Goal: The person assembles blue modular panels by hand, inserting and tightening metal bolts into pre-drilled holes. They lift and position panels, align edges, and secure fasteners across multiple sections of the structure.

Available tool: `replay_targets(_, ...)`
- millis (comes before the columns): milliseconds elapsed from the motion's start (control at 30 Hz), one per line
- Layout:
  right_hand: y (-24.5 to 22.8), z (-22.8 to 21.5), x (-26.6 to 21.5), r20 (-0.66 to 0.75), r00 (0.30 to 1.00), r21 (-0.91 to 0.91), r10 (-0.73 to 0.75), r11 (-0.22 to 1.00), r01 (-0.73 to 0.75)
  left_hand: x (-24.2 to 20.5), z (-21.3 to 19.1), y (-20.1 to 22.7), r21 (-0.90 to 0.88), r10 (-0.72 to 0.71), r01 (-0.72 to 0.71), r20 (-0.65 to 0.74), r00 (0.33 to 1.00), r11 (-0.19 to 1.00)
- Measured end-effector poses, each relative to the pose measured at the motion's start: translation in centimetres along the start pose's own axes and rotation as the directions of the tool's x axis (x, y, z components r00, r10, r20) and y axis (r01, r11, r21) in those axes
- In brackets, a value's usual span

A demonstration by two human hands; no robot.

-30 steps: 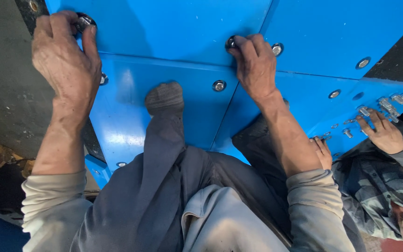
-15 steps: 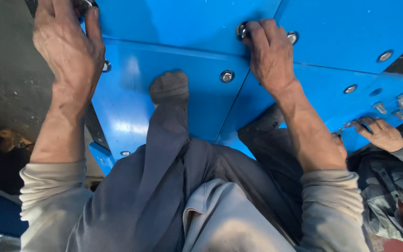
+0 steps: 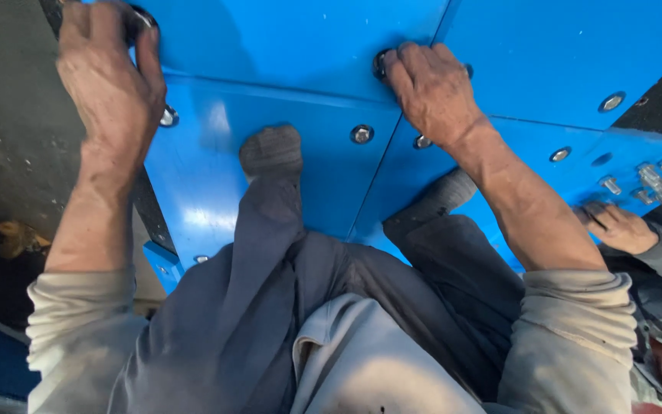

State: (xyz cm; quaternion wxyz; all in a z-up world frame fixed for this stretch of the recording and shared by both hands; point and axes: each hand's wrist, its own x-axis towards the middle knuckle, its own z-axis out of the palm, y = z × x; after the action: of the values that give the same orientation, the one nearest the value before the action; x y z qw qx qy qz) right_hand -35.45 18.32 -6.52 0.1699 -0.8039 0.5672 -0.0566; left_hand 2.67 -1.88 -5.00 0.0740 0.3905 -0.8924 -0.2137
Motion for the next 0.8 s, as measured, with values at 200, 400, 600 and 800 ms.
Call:
replay_targets(200,-0.9,-0.7,-0.1,0.061,0.996,0.012,-0.059,0.998,0.058,-0.2,-1.0,0.2,0.086,0.023,-0.034,0.118,0.993,0.996)
replay_targets(400,-3.2,0.4,0.4,-0.008,0.932,0.231,0.361,0.908,-0.35,-0.8,0.1,-0.2,-0.186,-0.255,0.253,0.012,0.967,0.949)
replay_targets(600,-2.4,0.9,1.5,0.008,0.892,0.289,0.451,0.854,-0.434,-1.4,-0.3,-1.5,-0.046,-0.201,0.199,-0.058,0.978,0.979)
replay_targets(800,-0.4,-0.5,2.2,0.138,0.99,-0.001,0.007,1.0,-0.007,-0.8,-0.7,-1.9,-0.124,-0.128,0.129,0.013,0.992,0.984)
